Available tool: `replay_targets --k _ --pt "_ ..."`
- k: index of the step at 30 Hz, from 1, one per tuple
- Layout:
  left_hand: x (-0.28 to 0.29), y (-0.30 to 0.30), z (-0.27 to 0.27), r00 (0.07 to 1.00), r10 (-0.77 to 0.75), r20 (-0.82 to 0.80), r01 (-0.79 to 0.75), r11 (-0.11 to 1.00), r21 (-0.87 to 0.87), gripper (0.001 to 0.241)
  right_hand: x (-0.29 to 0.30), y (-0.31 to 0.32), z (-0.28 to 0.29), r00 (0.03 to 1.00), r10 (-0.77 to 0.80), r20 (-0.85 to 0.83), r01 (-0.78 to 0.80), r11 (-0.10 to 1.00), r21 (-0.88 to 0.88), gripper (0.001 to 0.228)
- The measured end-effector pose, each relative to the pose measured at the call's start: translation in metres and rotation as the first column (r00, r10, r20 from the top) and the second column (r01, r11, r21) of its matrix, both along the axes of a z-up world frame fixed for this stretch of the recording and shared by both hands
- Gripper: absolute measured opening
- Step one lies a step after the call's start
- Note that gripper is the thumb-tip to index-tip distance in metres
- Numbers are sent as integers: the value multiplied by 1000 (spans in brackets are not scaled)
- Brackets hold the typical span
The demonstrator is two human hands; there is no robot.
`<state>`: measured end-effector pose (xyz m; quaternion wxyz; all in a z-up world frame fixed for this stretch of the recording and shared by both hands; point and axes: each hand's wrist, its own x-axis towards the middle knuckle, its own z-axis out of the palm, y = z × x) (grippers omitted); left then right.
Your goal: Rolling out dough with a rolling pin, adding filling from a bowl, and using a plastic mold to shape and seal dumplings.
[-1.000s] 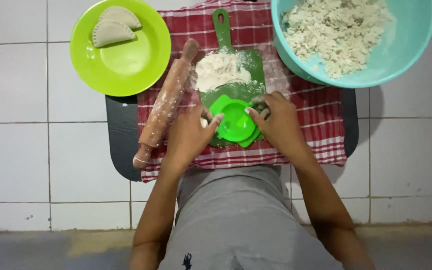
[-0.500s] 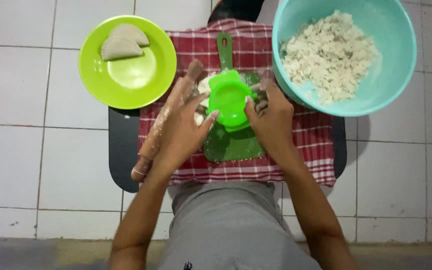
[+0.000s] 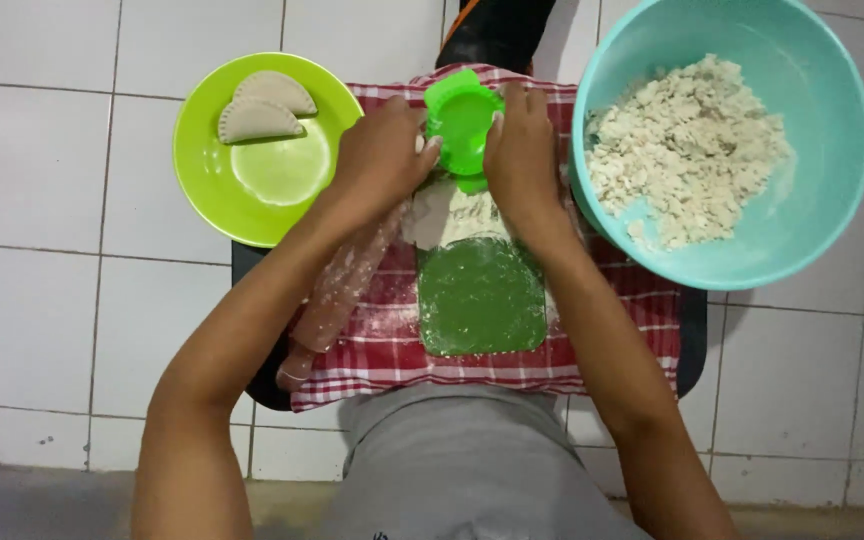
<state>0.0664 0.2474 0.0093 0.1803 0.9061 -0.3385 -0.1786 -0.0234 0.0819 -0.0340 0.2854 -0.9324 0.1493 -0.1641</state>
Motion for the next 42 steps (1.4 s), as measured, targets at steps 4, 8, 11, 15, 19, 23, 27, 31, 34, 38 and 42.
replay_targets --k 4,8,11,15,19,23,27,31,34,38,42 --pt "7 -4 -15 997 -27 66 27 1000 -1 29 6 -13 -28 999 39 24 -42 991 131 36" --pt "11 -5 -12 999 -15 51 13 999 34 34 11 -23 -39 998 42 -53 -33 986 165 35" --pt "12 -6 -5 999 14 36 -16 998 59 33 16 -27 -56 971 124 203 -151 981 124 35" --pt "14 -8 1 999 43 5 -43 995 95 35 21 -23 -28 996 62 71 -72 985 157 32" --pt "17 -7 -11 999 40 26 -41 996 75 32 28 -21 -15 991 32 -130 -9 985 171 23" --pt "10 -3 7 998 66 -2 -66 994 88 24 14 -18 -14 994 93 65 -100 987 128 29" --pt "-23 9 51 996 -7 -84 -1 996 -85 29 -29 1 14 968 193 159 -203 978 54 43" --pt "-76 20 54 953 -125 -275 -8 899 -437 59 -96 20 35 939 256 230 -327 872 365 49" --pt "-136 23 29 829 -116 -546 -219 833 -509 66 -133 41 13 973 93 213 -225 612 758 43" --pt "-172 12 10 876 -128 -465 -204 775 -598 57 -160 65 3 990 -137 -14 73 439 896 52" --pt "-199 6 -36 991 -112 -76 18 670 -743 56 -165 61 -16 964 -266 29 -6 89 996 53"
